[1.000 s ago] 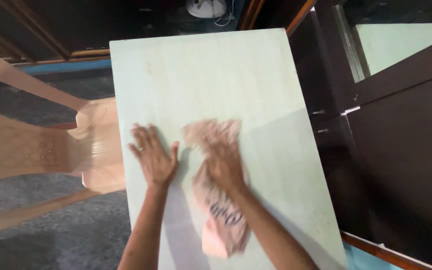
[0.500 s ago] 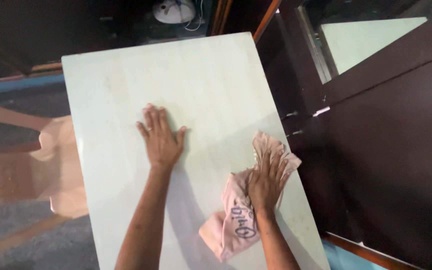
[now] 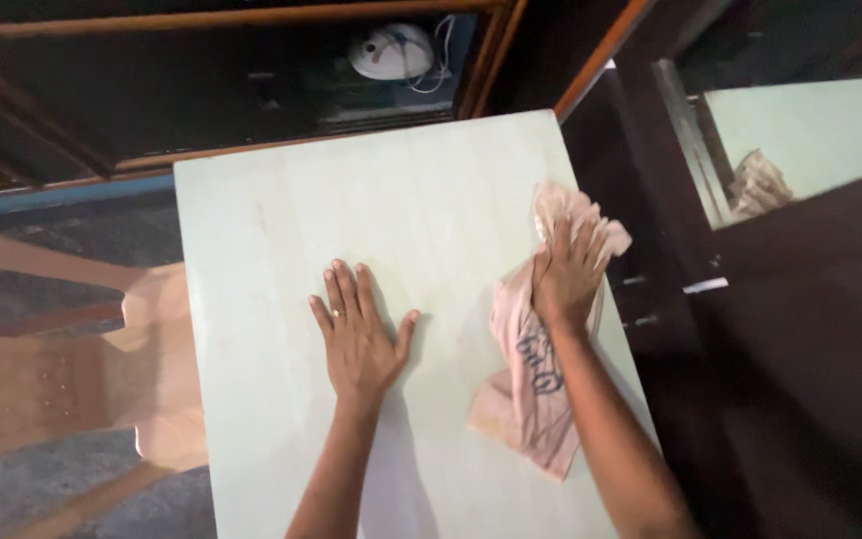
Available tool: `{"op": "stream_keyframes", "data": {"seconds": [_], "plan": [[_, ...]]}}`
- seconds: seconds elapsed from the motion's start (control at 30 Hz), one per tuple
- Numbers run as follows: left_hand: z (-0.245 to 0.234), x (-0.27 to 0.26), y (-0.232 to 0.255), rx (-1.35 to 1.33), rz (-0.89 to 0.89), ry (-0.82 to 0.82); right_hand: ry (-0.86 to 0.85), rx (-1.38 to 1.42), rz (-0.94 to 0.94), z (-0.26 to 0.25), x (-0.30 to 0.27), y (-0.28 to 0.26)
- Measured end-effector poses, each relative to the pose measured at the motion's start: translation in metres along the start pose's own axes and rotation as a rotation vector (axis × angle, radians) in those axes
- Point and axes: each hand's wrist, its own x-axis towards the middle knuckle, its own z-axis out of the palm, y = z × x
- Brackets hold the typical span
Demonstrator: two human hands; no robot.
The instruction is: The person organizes a room by moving a box into a cabinet, then relocating various items including a book, a thermos, a cup, and a toy from a small table to a bed. Finally, the person wipes the now-empty table surface with a cloth.
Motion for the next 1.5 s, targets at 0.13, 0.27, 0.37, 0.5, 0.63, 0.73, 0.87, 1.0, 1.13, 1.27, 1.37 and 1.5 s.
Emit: {"op": "stream_keyframes", "data": {"seconds": [0.13, 0.27, 0.37, 0.5, 0.63, 0.73, 0.87, 1.0, 1.13, 1.27, 1.37, 1.5], "plan": [[-0.004, 0.003, 0.000, -0.032, 0.001, -0.007, -0.003, 0.008, -0.097, 0.037, 0.066, 0.011], [-0.005, 0.002, 0.000, -0.050, -0.001, -0.029, -0.013, 0.013, -0.080, 0.065, 0.128, 0.014], [-0.006, 0.006, 0.000, -0.062, -0.005, -0.033, -0.034, 0.037, -0.081, 0.081, 0.151, -0.002], [-0.006, 0.004, -0.001, -0.092, -0.029, -0.063, -0.019, 0.040, -0.269, 0.096, 0.157, -0.044], [-0.004, 0.000, -0.004, -0.180, -0.039, -0.014, -0.081, 0.030, -0.354, 0.093, 0.152, -0.108], [-0.003, -0.002, -0.005, -0.205, -0.059, 0.028, -0.099, 0.029, -0.413, 0.081, 0.130, -0.159], [-0.001, -0.007, -0.007, -0.269, -0.090, 0.063, -0.116, 0.138, -0.554, 0.069, 0.098, -0.230], [-0.001, -0.011, -0.012, -0.428, -0.161, 0.225, -0.135, 0.172, -0.645, 0.053, 0.078, -0.281], [-0.001, -0.016, -0.017, -0.663, -0.170, 0.345, -0.269, 0.222, -0.782, 0.032, 0.056, -0.294], [-0.015, -0.027, -0.032, -0.777, -0.209, 0.517, -0.299, 0.173, -1.027, 0.000, -0.003, -0.301], [-0.043, -0.043, -0.067, -0.510, -0.359, 0.591, -0.373, 0.330, -1.082, -0.034, -0.066, -0.289], [-0.081, -0.063, -0.112, -0.442, -0.751, 0.251, -0.545, 0.272, -1.048, -0.059, -0.106, -0.283]]}}
